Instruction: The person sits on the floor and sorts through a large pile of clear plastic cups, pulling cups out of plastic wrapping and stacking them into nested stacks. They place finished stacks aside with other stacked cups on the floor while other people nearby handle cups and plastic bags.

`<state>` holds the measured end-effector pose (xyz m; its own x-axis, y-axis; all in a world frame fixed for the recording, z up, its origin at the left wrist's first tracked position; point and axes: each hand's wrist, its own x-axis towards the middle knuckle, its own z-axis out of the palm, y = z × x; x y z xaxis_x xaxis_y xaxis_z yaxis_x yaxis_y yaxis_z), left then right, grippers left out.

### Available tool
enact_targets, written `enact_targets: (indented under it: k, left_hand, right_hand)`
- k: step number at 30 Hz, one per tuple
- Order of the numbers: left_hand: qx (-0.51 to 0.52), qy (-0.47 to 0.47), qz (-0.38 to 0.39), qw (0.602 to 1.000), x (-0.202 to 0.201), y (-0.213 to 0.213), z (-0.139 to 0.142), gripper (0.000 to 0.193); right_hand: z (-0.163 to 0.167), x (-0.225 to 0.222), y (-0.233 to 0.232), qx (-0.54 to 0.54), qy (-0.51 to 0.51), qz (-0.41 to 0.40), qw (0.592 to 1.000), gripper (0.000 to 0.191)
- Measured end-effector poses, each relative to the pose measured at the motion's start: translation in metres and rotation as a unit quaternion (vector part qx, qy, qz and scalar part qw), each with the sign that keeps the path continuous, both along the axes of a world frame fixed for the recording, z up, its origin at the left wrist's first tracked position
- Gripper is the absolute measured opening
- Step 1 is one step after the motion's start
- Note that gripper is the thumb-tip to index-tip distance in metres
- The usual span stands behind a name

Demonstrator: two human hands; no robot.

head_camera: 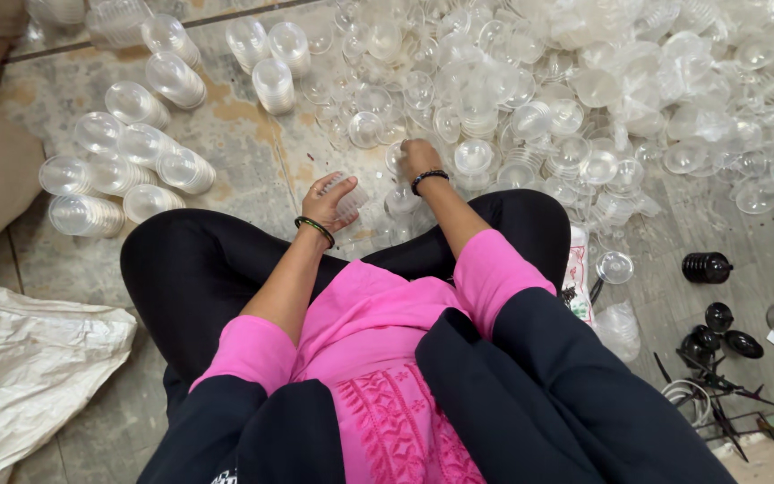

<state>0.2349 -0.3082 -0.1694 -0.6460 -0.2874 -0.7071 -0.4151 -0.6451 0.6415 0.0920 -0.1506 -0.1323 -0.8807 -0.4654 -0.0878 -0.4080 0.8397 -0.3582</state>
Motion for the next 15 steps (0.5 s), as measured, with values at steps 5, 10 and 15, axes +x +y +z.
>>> enact_targets:
  k: [5, 10, 15]
  left_hand:
    - [0.065, 0.045, -0.022, 0.997, -0.006, -0.006, -0.004, 0.058]
    - [0.127, 0.140, -0.108, 0.976, 0.002, -0.007, 0.000, 0.057]
    - [0.102, 0.151, -0.186, 0.965, 0.015, -0.002, 0.002, 0.058]
  right_hand:
    - [-0.003, -0.011, 0.024, -0.311, -0.305, -0.194, 0.879, 0.022]
    - [-0.010, 0.030, 0.042, -0.462, -0.466, -0.109, 0.747, 0.028]
    - [-0.014, 0.072, 0.045, -0.487, -0.606, -0.138, 0.613, 0.049]
